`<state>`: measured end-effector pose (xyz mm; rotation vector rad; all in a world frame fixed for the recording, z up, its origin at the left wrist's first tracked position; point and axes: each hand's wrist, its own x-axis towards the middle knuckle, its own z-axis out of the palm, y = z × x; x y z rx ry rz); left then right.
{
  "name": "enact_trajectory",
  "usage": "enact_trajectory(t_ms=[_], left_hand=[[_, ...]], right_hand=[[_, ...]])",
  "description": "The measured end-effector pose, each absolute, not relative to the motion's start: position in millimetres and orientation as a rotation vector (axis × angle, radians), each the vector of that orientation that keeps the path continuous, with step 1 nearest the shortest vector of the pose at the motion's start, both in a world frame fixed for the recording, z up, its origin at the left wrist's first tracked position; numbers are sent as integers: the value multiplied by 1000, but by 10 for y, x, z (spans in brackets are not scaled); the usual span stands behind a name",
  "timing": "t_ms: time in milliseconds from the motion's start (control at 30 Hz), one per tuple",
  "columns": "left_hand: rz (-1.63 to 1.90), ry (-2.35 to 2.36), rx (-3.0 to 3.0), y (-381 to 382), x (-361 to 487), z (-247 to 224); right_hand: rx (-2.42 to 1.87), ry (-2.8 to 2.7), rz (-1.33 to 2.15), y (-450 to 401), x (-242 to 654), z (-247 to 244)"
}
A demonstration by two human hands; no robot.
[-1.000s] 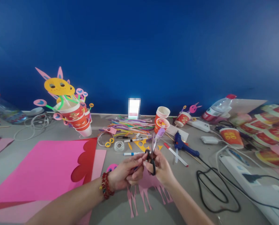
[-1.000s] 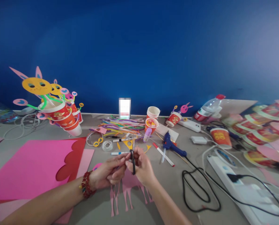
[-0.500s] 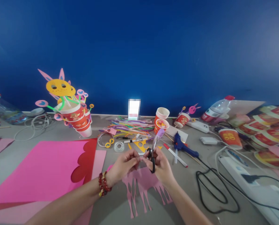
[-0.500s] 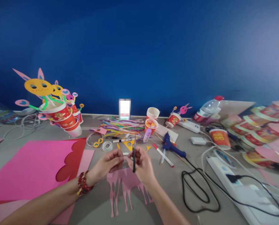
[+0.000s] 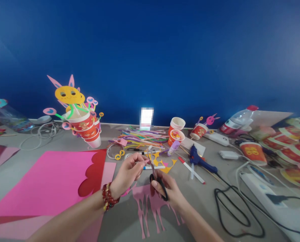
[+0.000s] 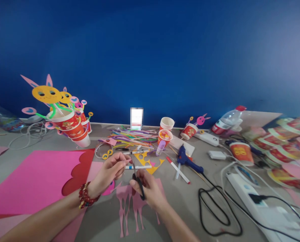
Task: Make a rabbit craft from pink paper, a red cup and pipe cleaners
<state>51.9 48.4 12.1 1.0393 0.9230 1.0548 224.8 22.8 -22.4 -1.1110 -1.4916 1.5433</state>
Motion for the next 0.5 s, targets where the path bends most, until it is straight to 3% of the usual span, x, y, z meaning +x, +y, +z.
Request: enact_trajectory(t_ms=[500], left_hand=[[1044,926,1045,471,533,101]], right_hand=[[-1114,-1398,1598,251,2231,-294]])
